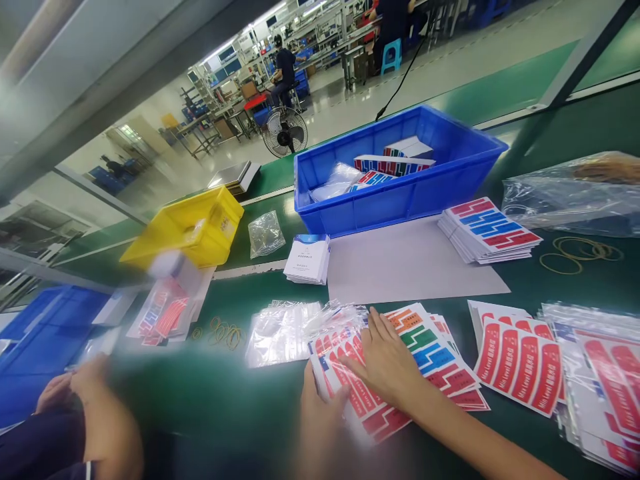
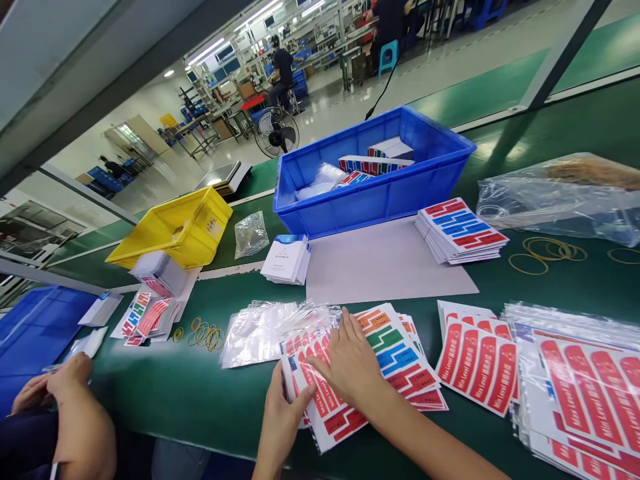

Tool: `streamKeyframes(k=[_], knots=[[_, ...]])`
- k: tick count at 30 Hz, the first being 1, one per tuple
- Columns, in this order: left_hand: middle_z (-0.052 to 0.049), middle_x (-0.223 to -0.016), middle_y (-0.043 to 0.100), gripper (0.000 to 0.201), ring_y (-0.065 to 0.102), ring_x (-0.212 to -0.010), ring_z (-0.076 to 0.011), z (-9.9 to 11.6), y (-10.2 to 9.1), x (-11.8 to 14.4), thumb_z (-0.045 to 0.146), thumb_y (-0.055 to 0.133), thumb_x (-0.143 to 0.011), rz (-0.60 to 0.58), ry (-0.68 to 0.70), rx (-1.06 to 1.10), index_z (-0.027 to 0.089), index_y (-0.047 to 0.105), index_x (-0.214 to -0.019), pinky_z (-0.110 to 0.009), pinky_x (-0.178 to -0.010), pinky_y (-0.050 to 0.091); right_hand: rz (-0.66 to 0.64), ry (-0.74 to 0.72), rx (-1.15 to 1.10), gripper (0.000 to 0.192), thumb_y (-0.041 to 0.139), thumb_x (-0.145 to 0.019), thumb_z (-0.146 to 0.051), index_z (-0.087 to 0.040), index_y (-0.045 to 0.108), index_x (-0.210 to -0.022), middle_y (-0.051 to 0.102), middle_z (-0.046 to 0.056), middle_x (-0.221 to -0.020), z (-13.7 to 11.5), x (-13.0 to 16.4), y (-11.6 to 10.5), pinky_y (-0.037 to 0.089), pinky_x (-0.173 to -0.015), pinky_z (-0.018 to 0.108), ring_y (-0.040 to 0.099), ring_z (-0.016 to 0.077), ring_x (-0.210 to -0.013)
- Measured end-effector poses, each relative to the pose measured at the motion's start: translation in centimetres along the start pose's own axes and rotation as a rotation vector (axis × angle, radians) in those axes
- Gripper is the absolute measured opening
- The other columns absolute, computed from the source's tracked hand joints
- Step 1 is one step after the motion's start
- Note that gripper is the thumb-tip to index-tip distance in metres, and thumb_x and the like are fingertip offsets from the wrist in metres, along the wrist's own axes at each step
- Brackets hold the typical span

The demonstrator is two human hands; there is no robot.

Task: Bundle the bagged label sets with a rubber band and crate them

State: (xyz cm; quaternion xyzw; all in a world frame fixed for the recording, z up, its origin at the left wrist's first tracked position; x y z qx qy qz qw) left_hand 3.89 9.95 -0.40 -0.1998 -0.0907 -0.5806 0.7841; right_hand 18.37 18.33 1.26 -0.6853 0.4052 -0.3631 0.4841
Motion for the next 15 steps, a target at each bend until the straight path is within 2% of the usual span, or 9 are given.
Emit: streamKeyframes(k=[5,8,12,15], knots=[[-0.004,-0.111,0.073,0.052,0.067,-0.104,-0.0332,0.0,-0.6,0.1,0.039,0.081,-0.063,-0.007,-0.009,0.008,0.034,0.063,-0.111,-0.042,-0.087,0.056,-0.018,0.025,-0.011,0.090,0.041,-0.088,-0.069,0.013,0.058,-0.122,0.048,0.040,-0.135,-1.0,0.1,-0.2,0.024,-0.114,0.055,0.040,0.0472,-0.132],[0.001,-0.106,0.075,0.048,0.067,-0.106,-0.0335,-0.5,-1.0,0.5,0.036,0.082,-0.061,0.054,-0.044,0.084,0.039,0.064,-0.106,-0.042,-0.086,0.057,-0.030,0.034,-0.023,0.087,0.044,-0.088,-0.065,0.013,0.057,-0.124,0.051,0.039,-0.133,-1.9,0.2,-0.2,0.025,-0.113,0.053,0.044,0.0463,-0.130],[-0.003,-0.106,0.075,0.049,0.066,-0.108,-0.0363,-1.1,-1.4,1.0,0.036,0.084,-0.059,0.100,-0.107,0.212,0.035,0.065,-0.105,-0.041,-0.083,0.058,-0.049,0.046,-0.055,0.082,0.047,-0.089,-0.061,0.013,0.056,-0.125,0.047,0.040,-0.135,-3.4,0.1,0.3,0.029,-0.109,0.056,0.044,0.0479,-0.129],[-0.007,-0.108,0.074,0.053,0.066,-0.106,-0.0380,-1.2,-1.6,1.1,0.037,0.086,-0.056,0.103,-0.151,0.297,0.031,0.065,-0.105,-0.042,-0.082,0.059,-0.051,0.094,-0.102,0.079,0.046,-0.090,-0.061,0.007,0.055,-0.129,0.041,0.037,-0.142,-3.8,0.2,0.7,0.034,-0.104,0.059,0.042,0.0491,-0.129]])
Point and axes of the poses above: each hand's wrist, its own x-axis away from the middle knuckle, its own y-axis out of the palm, z = x × y, the point moved 5 cm from there along -x, towards the middle knuckle
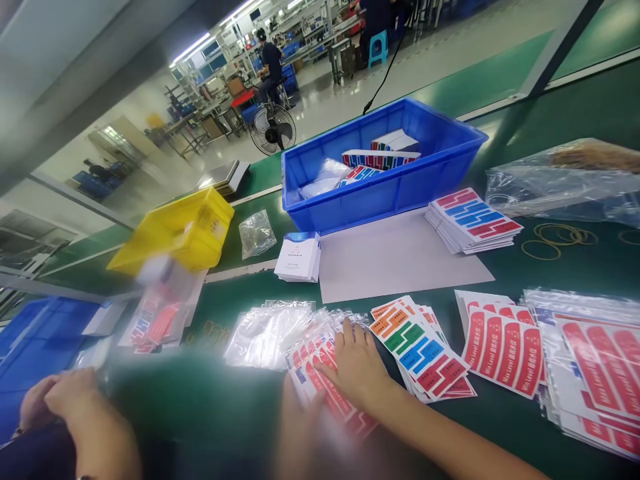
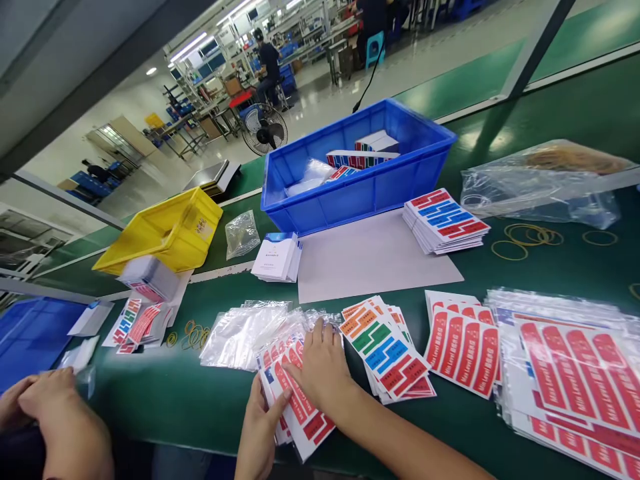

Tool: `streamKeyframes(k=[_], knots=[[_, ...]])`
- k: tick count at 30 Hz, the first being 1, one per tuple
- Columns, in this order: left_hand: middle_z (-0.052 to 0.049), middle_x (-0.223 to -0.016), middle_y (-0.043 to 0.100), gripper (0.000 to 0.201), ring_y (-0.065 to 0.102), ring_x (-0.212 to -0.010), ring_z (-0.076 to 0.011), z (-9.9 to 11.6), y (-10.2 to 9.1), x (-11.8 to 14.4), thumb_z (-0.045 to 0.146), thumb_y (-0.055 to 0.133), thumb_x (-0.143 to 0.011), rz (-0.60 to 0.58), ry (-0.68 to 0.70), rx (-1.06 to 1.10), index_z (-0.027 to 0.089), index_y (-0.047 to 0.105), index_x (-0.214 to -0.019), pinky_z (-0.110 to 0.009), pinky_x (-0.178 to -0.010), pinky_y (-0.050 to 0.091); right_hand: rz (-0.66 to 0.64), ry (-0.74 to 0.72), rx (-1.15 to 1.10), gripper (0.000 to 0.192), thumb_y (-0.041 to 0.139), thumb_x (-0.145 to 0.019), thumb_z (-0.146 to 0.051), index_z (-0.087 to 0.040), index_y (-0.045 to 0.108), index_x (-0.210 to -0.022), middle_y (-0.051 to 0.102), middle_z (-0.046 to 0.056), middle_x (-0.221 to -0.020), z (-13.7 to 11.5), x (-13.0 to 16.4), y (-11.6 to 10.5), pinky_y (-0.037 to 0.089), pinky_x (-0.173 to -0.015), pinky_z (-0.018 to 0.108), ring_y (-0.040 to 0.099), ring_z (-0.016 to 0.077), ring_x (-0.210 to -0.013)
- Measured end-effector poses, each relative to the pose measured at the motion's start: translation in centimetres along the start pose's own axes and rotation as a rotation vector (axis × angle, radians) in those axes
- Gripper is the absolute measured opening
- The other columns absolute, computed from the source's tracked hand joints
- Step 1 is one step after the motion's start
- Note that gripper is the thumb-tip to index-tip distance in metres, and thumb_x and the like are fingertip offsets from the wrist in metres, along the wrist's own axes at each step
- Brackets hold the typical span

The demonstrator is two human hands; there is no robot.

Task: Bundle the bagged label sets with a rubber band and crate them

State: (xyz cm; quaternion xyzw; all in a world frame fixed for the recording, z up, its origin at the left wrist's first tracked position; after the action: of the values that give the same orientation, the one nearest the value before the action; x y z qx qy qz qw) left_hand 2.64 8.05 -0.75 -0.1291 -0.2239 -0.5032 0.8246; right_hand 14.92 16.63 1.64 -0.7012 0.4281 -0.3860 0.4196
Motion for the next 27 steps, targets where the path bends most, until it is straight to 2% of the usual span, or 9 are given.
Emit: streamKeyframes(k=[2,6,9,14,19,22,24,27], knots=[[-0.009,-0.109,0.074,0.055,0.067,-0.104,-0.0385,0.1,-0.1,0.0,0.037,0.087,-0.054,-0.004,-0.020,0.024,0.028,0.065,-0.104,-0.043,-0.080,0.059,-0.002,0.037,-0.035,0.077,0.043,-0.091,-0.061,0.003,0.054,-0.132,0.036,0.033,-0.148,0.1,0.3,0.3,0.035,-0.103,0.060,0.037,0.0483,-0.133],[-0.009,-0.107,0.075,0.054,0.068,-0.102,-0.0393,0.4,-0.3,0.1,0.037,0.087,-0.054,-0.021,-0.057,0.019,0.026,0.066,-0.103,-0.045,-0.078,0.060,0.005,0.081,-0.189,0.069,0.043,-0.091,-0.059,-0.004,0.054,-0.132,0.025,0.023,-0.156,0.5,1.2,1.3,0.027,-0.110,0.059,0.019,0.0425,-0.143],[-0.010,-0.105,0.076,0.055,0.067,-0.104,-0.0395,0.6,-0.4,0.1,0.037,0.088,-0.054,-0.029,-0.085,0.019,0.024,0.067,-0.102,-0.044,-0.079,0.060,0.031,0.096,-0.286,0.066,0.044,-0.091,-0.056,-0.006,0.052,-0.133,0.022,0.021,-0.158,0.8,1.8,2.3,0.025,-0.112,0.059,0.014,0.0386,-0.146],[0.002,-0.093,0.078,0.049,0.064,-0.109,-0.0382,0.2,0.0,0.1,0.043,0.085,-0.055,-0.028,-0.094,-0.041,0.036,0.068,-0.101,-0.044,-0.079,0.059,0.070,0.076,-0.360,0.063,0.039,-0.093,-0.052,-0.002,0.051,-0.131,0.022,0.024,-0.157,1.2,2.1,3.2,0.023,-0.114,0.056,0.014,0.0362,-0.146],[-0.014,-0.100,0.076,0.058,0.064,-0.106,-0.0455,-0.3,1.1,0.5,0.054,0.083,-0.053,-0.130,-0.113,-0.093,0.022,0.071,-0.100,-0.054,-0.082,0.057,0.085,0.078,-0.435,0.065,0.038,-0.094,-0.053,-0.003,0.046,-0.134,0.024,0.024,-0.157,1.8,2.5,3.2,0.028,-0.115,0.051,0.020,0.0333,-0.145],[-0.018,-0.104,0.075,0.063,0.062,-0.108,-0.0468,-0.3,1.4,0.9,0.054,0.085,-0.050,-0.170,-0.121,-0.103,0.018,0.072,-0.100,-0.054,-0.085,0.056,0.088,0.085,-0.465,0.063,0.037,-0.094,-0.054,-0.006,0.045,-0.135,0.024,0.021,-0.157,2.2,2.9,3.1,0.031,-0.114,0.049,0.020,0.0318,-0.146],[-0.013,-0.102,0.076,0.059,0.061,-0.111,-0.0455,-0.3,1.5,1.2,0.052,0.085,-0.051,-0.165,-0.117,-0.109,0.022,0.073,-0.100,-0.052,-0.084,0.057,0.088,0.083,-0.458,0.064,0.037,-0.094,-0.056,-0.007,0.046,-0.135,0.022,0.020,-0.158,2.2,3.2,3.1,0.030,-0.114,0.050,0.016,0.0332,-0.146],[0.001,-0.097,0.077,0.048,0.060,-0.114,-0.0416,-0.6,1.3,1.7,0.053,0.081,-0.057,-0.111,-0.088,-0.142,0.037,0.071,-0.100,-0.048,-0.080,0.059,0.081,0.075,-0.449,0.068,0.039,-0.091,-0.062,-0.010,0.049,-0.135,0.019,0.020,-0.159,2.1,3.6,3.1,0.027,-0.113,0.055,0.010,0.0377,-0.146]])
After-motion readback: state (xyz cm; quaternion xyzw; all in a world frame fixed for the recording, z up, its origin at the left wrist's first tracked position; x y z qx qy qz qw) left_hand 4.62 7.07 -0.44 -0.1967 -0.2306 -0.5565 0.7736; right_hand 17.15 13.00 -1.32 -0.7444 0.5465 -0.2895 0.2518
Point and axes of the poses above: each hand's wrist, its own x-axis away from the middle knuckle, its own y-axis out of the palm, z = x × y, the point moved 5 cm from there along -x, towards the middle knuckle
